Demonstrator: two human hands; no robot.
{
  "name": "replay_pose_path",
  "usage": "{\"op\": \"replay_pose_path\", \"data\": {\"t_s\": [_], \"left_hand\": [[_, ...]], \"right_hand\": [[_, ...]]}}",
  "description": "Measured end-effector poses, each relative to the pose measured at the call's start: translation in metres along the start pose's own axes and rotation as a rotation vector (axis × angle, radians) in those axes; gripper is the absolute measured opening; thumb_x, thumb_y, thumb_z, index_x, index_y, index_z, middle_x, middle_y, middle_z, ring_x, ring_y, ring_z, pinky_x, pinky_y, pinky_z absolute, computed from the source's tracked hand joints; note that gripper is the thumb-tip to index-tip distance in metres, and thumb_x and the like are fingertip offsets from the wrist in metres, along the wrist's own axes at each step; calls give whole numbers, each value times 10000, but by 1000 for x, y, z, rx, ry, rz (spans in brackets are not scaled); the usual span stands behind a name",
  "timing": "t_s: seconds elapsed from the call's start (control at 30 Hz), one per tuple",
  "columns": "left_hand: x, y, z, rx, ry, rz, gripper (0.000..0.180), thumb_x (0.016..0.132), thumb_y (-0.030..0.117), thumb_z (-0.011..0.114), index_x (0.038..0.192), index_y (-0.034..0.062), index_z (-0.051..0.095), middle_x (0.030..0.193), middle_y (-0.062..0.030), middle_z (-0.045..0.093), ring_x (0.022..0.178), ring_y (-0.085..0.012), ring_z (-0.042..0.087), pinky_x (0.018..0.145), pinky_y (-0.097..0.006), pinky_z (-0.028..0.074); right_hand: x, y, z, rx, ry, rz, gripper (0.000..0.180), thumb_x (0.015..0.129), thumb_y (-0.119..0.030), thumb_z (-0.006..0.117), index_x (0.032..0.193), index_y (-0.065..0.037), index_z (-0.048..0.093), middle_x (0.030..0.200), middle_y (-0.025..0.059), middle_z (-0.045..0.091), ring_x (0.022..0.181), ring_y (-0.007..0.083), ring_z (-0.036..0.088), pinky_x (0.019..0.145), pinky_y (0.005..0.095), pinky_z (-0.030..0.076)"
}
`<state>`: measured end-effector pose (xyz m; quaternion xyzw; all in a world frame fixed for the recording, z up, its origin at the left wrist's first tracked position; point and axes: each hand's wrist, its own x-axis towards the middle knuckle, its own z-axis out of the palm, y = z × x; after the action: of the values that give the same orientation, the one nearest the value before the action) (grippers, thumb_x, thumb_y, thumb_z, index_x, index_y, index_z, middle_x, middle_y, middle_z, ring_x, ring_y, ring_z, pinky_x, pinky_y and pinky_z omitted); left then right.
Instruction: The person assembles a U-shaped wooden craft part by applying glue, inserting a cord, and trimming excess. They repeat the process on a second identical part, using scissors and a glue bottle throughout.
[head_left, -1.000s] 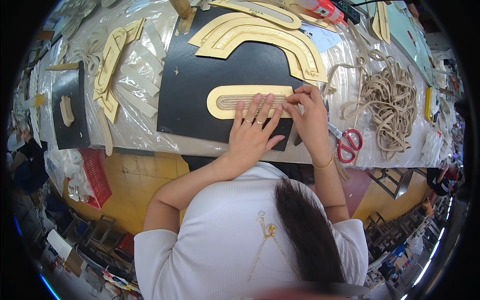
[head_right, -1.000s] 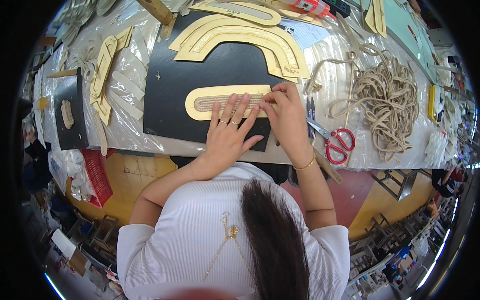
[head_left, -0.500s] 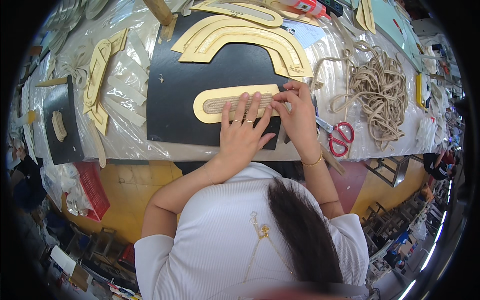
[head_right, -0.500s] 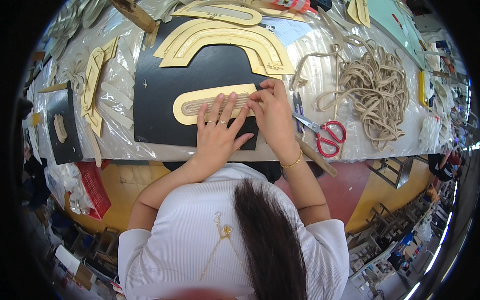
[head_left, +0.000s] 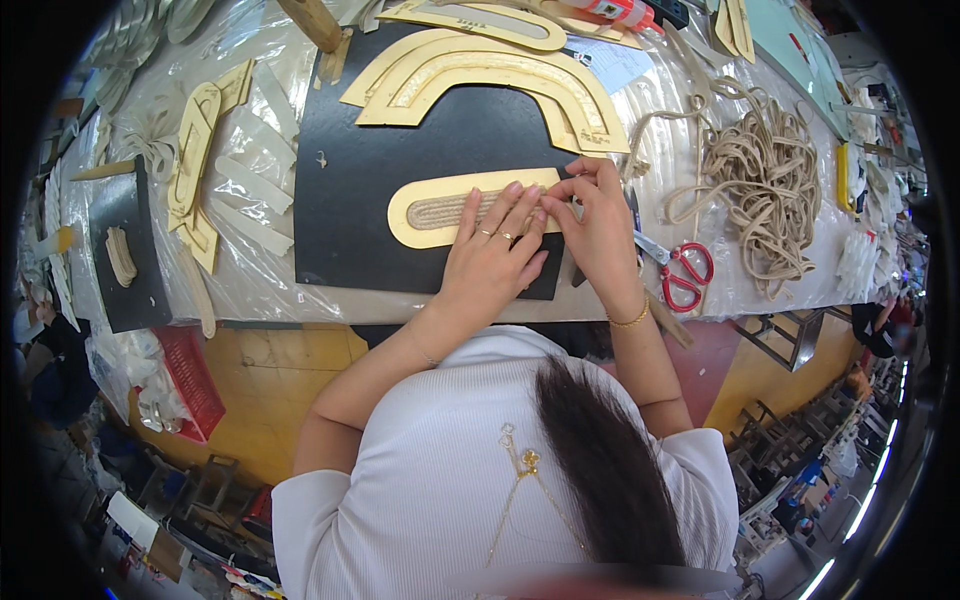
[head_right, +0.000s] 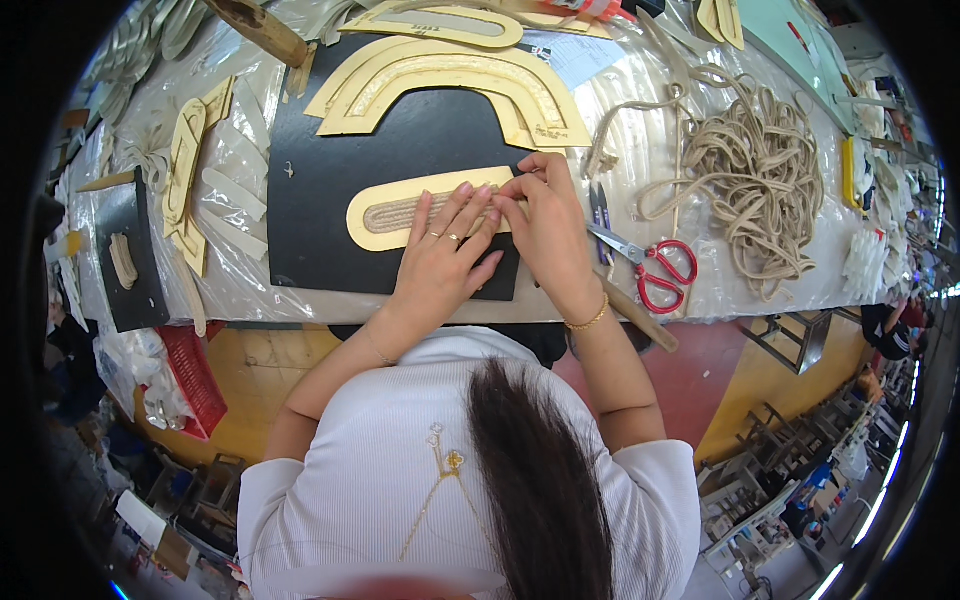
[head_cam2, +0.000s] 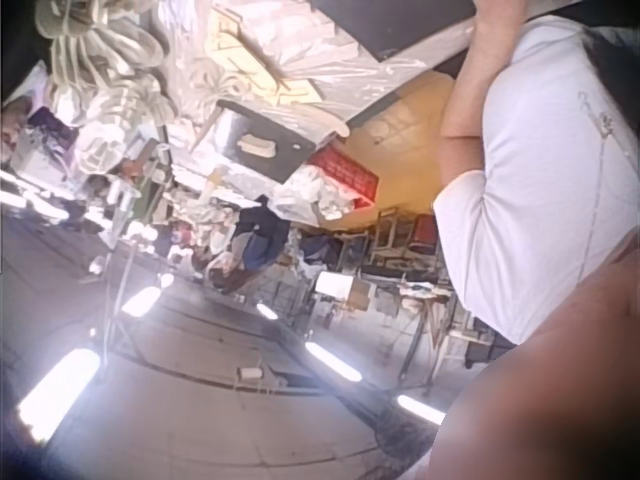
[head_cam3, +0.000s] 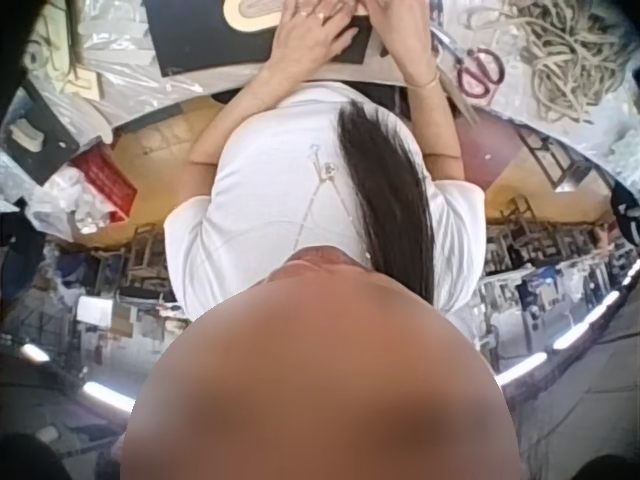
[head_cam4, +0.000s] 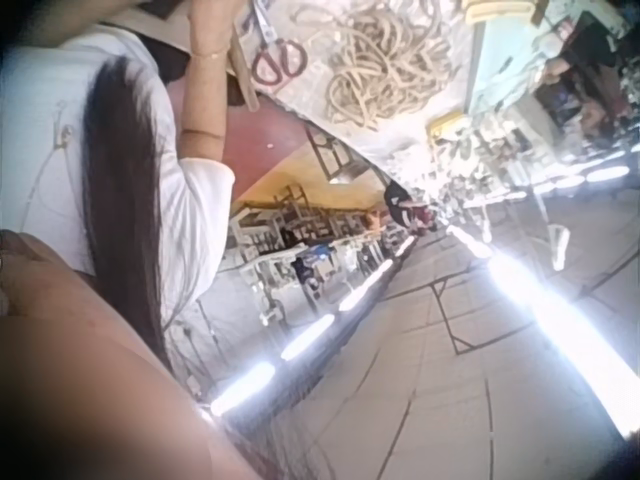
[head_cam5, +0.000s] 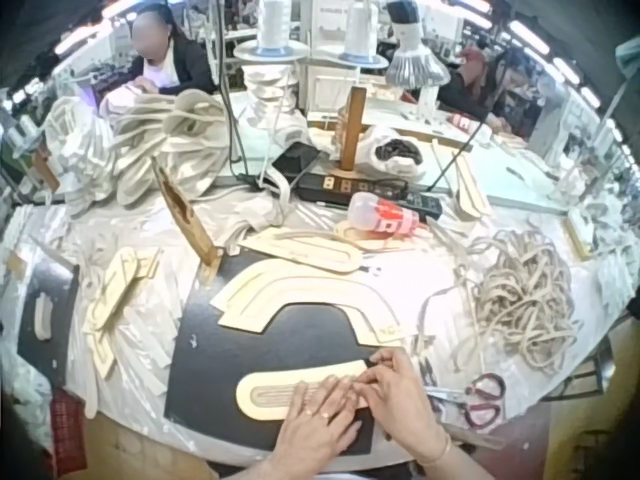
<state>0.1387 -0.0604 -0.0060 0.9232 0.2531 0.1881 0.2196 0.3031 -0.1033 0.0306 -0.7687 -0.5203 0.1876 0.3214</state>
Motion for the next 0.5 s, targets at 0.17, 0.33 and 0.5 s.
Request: {"op": "replay_pose_path", "data": {"t_s": [0.17,0.33,0.5], "left_hand": [[-3,1,4,-43,-10,-37,517,810,238,765,1285,87,627,1519,-69,469,1446,-269,378,1188,-587,228],[-2,1,4,-59,14,-42,505,798,212,767,1270,85,640,1509,-70,482,1438,-267,389,1188,-580,232],[-2,1,4,-60,28,-43,494,800,212,766,1264,92,646,1500,-73,490,1430,-263,399,1192,-567,234]], "right_hand": [[0,0,2,-18,-31,-27,98,826,-1,706,879,43,635,1072,171,542,995,351,574,855,411,481],[-1,1,6,-49,-3,-77,109,840,3,687,904,42,607,1076,193,526,999,364,553,854,421,473],[-5,0,6,-45,34,-88,151,838,1,706,962,42,629,1108,189,534,963,335,577,834,407,494]]}}
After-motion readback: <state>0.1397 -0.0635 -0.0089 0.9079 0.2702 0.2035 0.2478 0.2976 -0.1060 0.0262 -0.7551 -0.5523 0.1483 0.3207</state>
